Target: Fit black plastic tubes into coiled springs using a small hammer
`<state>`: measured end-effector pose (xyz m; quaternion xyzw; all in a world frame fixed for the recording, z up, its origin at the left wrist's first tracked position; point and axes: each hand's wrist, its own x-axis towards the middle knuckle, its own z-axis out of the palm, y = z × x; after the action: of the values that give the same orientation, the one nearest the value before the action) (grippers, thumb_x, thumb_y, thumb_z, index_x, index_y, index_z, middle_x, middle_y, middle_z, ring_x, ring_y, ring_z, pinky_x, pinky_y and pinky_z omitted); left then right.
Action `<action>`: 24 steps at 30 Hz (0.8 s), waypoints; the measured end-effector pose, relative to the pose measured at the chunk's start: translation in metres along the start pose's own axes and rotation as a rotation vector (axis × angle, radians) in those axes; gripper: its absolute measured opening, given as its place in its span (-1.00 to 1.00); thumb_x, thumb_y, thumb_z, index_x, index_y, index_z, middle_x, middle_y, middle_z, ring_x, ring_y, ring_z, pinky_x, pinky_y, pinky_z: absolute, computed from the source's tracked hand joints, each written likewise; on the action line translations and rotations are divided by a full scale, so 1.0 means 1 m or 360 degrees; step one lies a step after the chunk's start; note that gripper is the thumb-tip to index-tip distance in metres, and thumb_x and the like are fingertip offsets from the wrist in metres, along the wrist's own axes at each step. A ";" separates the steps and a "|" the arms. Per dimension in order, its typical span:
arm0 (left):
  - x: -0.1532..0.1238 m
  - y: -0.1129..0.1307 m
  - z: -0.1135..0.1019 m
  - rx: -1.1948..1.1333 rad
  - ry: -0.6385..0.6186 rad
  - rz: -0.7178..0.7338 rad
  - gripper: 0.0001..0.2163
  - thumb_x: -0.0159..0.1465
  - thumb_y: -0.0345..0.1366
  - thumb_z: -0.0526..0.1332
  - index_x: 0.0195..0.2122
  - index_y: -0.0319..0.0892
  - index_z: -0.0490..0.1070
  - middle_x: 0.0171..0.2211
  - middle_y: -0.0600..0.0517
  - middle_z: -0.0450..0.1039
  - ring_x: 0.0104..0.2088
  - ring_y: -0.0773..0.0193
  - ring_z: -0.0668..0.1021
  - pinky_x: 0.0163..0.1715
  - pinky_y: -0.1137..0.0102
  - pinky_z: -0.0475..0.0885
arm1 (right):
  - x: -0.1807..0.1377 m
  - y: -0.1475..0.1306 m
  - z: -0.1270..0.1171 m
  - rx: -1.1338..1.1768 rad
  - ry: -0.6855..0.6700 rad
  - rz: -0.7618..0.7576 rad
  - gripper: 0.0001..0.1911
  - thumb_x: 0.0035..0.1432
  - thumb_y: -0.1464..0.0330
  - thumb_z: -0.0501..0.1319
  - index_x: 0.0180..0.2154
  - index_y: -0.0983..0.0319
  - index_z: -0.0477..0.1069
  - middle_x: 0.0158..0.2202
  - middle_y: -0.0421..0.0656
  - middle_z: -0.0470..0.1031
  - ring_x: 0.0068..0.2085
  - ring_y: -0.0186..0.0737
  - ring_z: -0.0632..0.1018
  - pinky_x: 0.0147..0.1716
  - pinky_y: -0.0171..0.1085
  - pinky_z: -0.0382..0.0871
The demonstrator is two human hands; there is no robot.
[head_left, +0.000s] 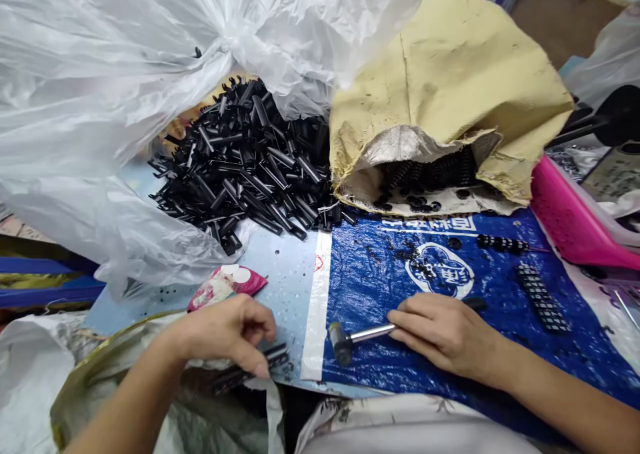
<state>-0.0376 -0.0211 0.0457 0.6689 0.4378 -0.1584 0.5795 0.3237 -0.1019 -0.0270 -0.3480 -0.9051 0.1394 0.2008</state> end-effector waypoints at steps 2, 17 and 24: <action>-0.008 -0.002 -0.011 0.0197 0.0229 -0.0051 -0.68 0.08 -0.04 0.38 -0.27 -0.16 0.53 -0.46 0.10 0.40 -0.43 0.26 0.43 -0.44 0.42 0.27 | -0.001 0.007 0.001 0.0009 0.0014 0.0052 -0.82 0.41 0.36 0.11 -0.12 0.27 0.46 -0.34 -0.12 0.43 -0.33 -0.23 0.43 -0.32 -0.23 0.27; 0.104 -0.011 -0.069 0.1586 0.1319 0.0128 -0.77 0.24 -0.37 0.05 -0.44 -0.12 0.48 -0.40 -0.15 0.53 -0.26 -0.07 0.50 -0.26 0.17 0.24 | 0.023 0.080 -0.037 0.0177 0.0458 0.0906 -0.69 0.37 0.24 0.09 -0.38 0.18 0.48 -0.45 -0.18 0.51 -0.40 -0.23 0.51 -0.34 -0.26 0.34; 0.100 0.015 0.009 0.0744 0.1793 0.0437 -0.75 0.30 -0.15 0.09 -0.49 -0.09 0.31 -0.50 0.02 0.42 -0.47 0.19 0.43 -0.36 0.32 0.24 | 0.073 0.203 -0.075 -0.0108 0.0895 0.1577 -0.71 0.32 0.27 0.10 -0.08 0.33 0.44 -0.14 0.13 0.57 -0.10 0.07 0.58 -0.07 -0.06 0.37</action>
<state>0.0337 0.0115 -0.0190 0.8090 0.5399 0.2029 0.1131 0.4253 0.1031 -0.0213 -0.7609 -0.5495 0.0898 0.3332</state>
